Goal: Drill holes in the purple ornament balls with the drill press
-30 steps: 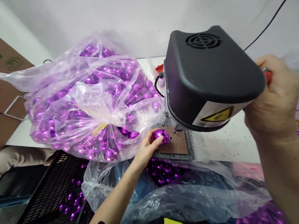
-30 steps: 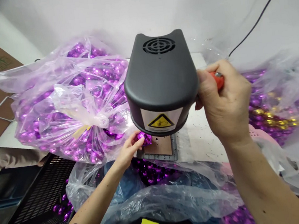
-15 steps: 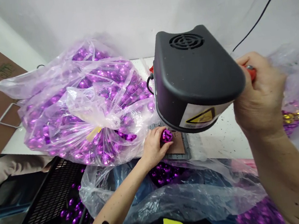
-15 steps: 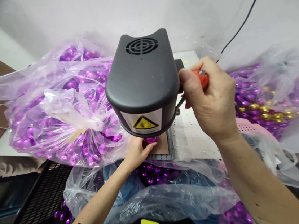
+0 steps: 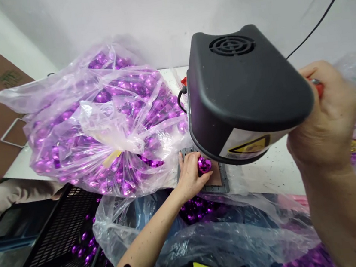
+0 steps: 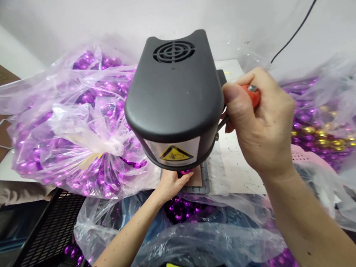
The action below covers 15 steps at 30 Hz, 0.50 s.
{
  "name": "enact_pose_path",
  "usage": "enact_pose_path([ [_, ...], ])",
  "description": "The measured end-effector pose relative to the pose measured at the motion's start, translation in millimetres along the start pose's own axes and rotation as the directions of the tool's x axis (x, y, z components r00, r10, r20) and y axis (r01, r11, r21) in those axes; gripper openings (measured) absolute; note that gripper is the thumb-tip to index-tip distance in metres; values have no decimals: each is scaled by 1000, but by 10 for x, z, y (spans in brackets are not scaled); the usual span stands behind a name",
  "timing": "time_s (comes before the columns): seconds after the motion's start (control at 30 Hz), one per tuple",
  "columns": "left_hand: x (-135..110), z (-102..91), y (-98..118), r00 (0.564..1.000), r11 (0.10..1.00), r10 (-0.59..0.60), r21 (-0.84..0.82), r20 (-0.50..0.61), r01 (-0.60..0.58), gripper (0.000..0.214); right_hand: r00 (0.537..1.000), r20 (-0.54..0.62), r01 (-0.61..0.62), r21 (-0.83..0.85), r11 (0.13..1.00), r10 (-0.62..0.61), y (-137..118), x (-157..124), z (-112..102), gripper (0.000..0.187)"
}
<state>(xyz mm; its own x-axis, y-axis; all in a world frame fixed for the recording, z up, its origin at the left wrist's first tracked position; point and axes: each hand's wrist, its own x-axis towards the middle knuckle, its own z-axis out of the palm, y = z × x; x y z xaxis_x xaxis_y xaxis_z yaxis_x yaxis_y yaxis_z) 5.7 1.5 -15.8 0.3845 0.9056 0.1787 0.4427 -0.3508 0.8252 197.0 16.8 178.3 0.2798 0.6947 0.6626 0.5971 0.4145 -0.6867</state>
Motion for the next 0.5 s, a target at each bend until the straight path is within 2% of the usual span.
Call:
enact_pose_path([
  [0.1, 4, -17, -11, 1000, 1000, 2, 8, 13, -2, 39, 999, -5, 32, 23, 999, -32, 21, -10, 6, 57],
  [0.3, -5, -70, 28, 999, 1000, -10, -24, 50, 11, 39, 999, 1, 54, 10, 998, -54, 70, -41, -3, 34],
  [0.4, -16, -73, 49, 999, 999, -25, -43, 48, 27, 38, 994, -13, 109, -25, 994, -109, 71, -55, -14, 30],
  [0.5, -22, -41, 23, 999, 997, -35, -73, 25, 37, 45, 994, -4, 113, -49, 992, -113, 66, -65, -29, 30],
])
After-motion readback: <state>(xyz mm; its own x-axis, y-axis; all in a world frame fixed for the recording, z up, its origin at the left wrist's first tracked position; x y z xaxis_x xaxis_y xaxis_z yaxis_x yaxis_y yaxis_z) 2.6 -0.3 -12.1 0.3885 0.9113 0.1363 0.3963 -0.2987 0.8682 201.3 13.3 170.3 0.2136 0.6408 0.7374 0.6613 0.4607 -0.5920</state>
